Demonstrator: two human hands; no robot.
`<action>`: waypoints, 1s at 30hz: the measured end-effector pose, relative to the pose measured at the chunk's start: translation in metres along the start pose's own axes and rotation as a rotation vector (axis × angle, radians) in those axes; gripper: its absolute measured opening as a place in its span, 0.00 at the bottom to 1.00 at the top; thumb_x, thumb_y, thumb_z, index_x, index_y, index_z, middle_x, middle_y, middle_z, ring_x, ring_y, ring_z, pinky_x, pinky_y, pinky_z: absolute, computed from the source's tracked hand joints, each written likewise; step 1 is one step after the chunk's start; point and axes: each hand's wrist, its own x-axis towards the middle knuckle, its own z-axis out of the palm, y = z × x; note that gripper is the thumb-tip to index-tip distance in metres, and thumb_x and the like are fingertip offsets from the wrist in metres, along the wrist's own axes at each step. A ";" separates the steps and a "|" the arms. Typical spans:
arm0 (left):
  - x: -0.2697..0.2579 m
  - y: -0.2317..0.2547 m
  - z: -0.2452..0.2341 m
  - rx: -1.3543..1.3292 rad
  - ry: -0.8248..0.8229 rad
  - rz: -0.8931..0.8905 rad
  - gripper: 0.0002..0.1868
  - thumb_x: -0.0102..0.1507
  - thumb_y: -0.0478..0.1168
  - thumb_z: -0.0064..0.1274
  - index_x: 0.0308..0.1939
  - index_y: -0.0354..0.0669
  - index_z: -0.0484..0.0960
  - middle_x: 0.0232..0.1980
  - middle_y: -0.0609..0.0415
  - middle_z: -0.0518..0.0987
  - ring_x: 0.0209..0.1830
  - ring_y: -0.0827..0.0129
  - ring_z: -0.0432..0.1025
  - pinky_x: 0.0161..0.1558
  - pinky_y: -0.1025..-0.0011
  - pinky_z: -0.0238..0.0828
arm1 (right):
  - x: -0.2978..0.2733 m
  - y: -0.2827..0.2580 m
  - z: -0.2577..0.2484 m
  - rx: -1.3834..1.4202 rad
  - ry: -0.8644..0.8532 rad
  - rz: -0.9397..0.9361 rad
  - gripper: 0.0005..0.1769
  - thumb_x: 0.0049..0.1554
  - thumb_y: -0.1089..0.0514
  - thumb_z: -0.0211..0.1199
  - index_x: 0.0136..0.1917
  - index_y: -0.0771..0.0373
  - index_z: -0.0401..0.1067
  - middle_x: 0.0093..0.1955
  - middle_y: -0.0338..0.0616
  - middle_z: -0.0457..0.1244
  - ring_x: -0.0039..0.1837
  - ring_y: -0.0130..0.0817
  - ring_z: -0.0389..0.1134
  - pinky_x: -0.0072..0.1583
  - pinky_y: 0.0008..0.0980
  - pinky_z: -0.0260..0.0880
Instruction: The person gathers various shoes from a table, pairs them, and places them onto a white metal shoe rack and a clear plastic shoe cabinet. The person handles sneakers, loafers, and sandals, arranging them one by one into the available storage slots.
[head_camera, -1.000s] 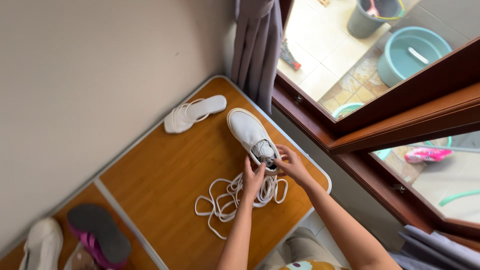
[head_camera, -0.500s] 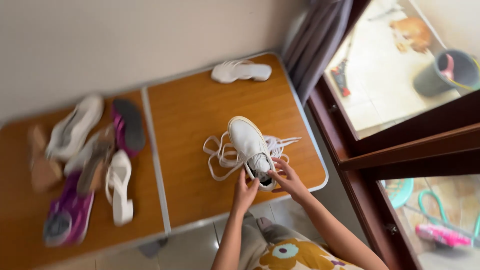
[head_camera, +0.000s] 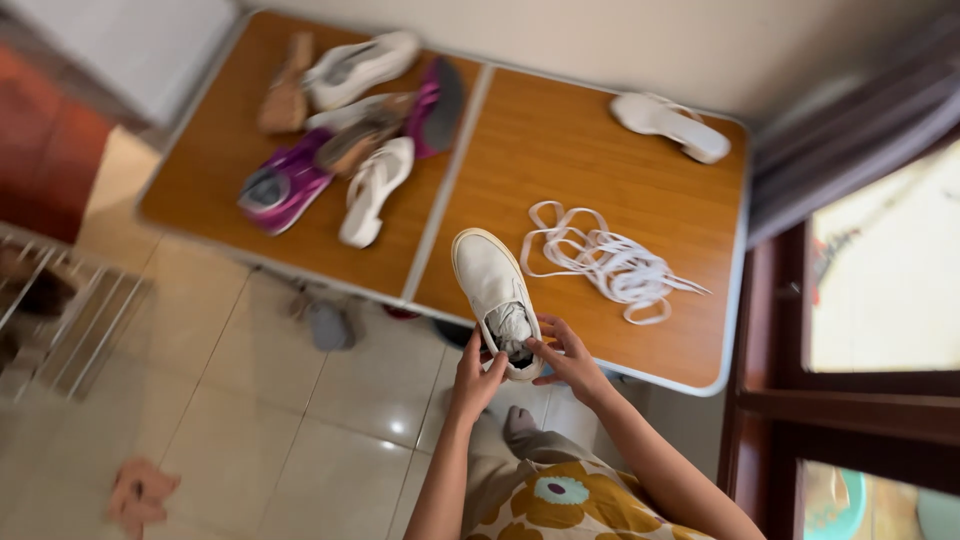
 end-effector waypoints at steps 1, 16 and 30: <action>-0.012 0.007 -0.011 -0.018 0.031 0.004 0.44 0.66 0.38 0.51 0.82 0.44 0.45 0.81 0.34 0.47 0.74 0.41 0.61 0.53 0.53 0.82 | -0.001 -0.004 0.012 -0.021 -0.030 -0.001 0.36 0.57 0.50 0.72 0.75 0.55 0.64 0.68 0.59 0.60 0.59 0.45 0.63 0.44 0.56 0.82; -0.115 0.013 -0.210 -0.175 0.388 0.059 0.44 0.65 0.40 0.50 0.81 0.36 0.45 0.78 0.29 0.53 0.72 0.35 0.62 0.52 0.54 0.83 | 0.003 -0.007 0.241 -0.279 -0.433 0.036 0.36 0.61 0.53 0.65 0.78 0.62 0.58 0.73 0.66 0.57 0.68 0.59 0.62 0.49 0.61 0.80; -0.186 -0.021 -0.384 -0.111 0.610 0.068 0.44 0.65 0.43 0.47 0.81 0.35 0.46 0.77 0.29 0.56 0.70 0.34 0.64 0.58 0.47 0.79 | -0.032 0.010 0.442 -0.300 -0.630 0.073 0.39 0.59 0.52 0.66 0.78 0.63 0.55 0.72 0.67 0.56 0.67 0.56 0.62 0.47 0.62 0.79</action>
